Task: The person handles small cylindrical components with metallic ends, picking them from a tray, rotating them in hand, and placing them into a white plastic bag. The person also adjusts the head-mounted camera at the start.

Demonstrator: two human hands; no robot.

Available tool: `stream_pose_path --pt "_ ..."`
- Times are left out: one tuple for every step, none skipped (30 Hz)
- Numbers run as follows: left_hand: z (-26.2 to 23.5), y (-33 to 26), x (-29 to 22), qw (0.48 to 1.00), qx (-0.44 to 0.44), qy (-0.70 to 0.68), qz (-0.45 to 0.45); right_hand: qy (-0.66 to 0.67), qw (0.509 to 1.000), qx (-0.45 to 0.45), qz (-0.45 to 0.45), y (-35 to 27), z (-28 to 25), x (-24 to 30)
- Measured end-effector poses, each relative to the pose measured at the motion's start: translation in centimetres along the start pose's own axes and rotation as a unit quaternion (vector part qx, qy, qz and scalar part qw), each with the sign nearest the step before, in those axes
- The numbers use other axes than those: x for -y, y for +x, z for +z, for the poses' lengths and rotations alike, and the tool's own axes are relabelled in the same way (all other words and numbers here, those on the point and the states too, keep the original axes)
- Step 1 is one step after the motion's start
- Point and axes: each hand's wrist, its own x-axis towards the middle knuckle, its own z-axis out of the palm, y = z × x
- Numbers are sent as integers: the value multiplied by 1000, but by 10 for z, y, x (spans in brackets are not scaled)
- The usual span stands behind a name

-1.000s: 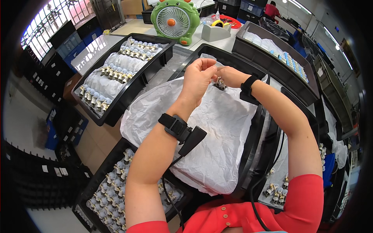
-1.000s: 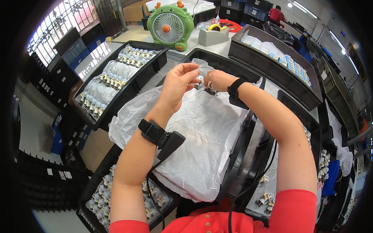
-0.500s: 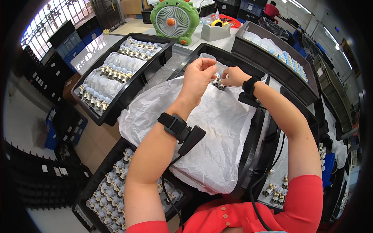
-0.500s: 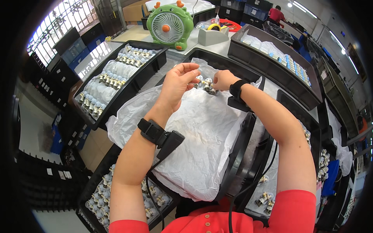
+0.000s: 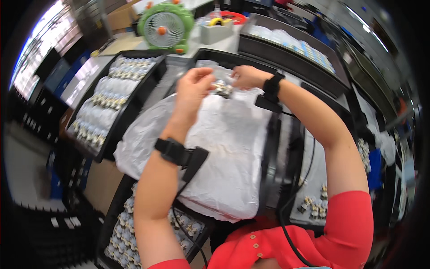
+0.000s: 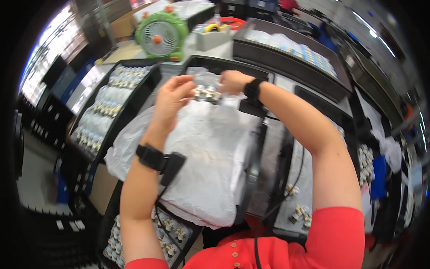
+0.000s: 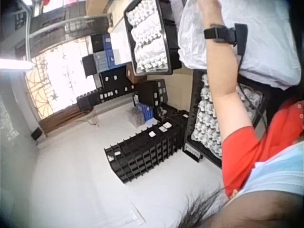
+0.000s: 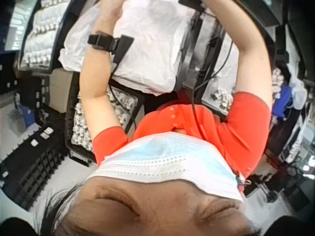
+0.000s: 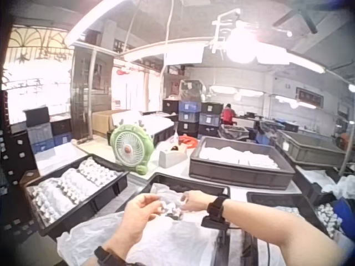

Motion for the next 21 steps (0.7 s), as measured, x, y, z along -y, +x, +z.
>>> stream_pose_path --pt "-2 1 2 1000 -4 16 -8 30 999 4 -35 -13 -9 3" --pt "-3 2 3 1000 -2 14 -12 61 996 8 -68 -36 -19 7" --pt "-1 2 4 1000 0 21 -16 57 993 -4 -98 -66 -29 8" --pt "-6 2 6 999 -15 47 -20 53 988 -10 -142 -88 -36 12" --pt "-16 -1 4 998 -26 51 -24 6 984 -27 -175 -111 -41 19" --pt "-18 1 7 998 -12 51 -21 -45 978 -54 -198 -144 -48 17" --pt "-19 3 9 998 -6 52 -19 -53 983 -48 -169 -173 -53 12" --pt "-19 3 9 998 0 54 -16 -59 987 -43 -142 -201 -55 4" --pt "-18 5 9 998 7 63 -7 -65 988 -35 -133 -224 -54 -13" --pt "-18 6 6 997 9 74 7 -71 989 -27 -131 -244 -51 -29" --pt "-17 3 3 997 1 71 22 -100 992 3 -82 -263 -46 -39" --pt "-18 4 2 997 9 75 6 -107 992 39 -49 -282 -41 -53" --pt "-19 5 2 997 21 78 -8 -124 989 74 -15 -300 -36 -55" --pt "-9 14 2 996 50 72 -19 -88 992 84 -19 -317 -24 -70" --pt "0 13 -5 987 75 138 -31 -55 994 88 -29 -327 -11 -82" --pt "19 8 -17 974 103 201 -36 -58 994 71 -59 -336 1 -85" --pt "17 10 -26 956 143 255 -12 -39 994 82 -59 -332 10 -82" --pt "25 1 -42 947 167 273 0 -38 992 64 -106 -323 26 -83" --pt "44 -23 -72 938 147 313 -14 -42 979 48 -193 -301 48 -92" --pt "48 -34 -89 930 147 337 -14 -60 975 50 -209 -290 54 -79" --pt "48 -37 -96 931 173 322 -5 -78 972 81 -205 -278 62 -73"
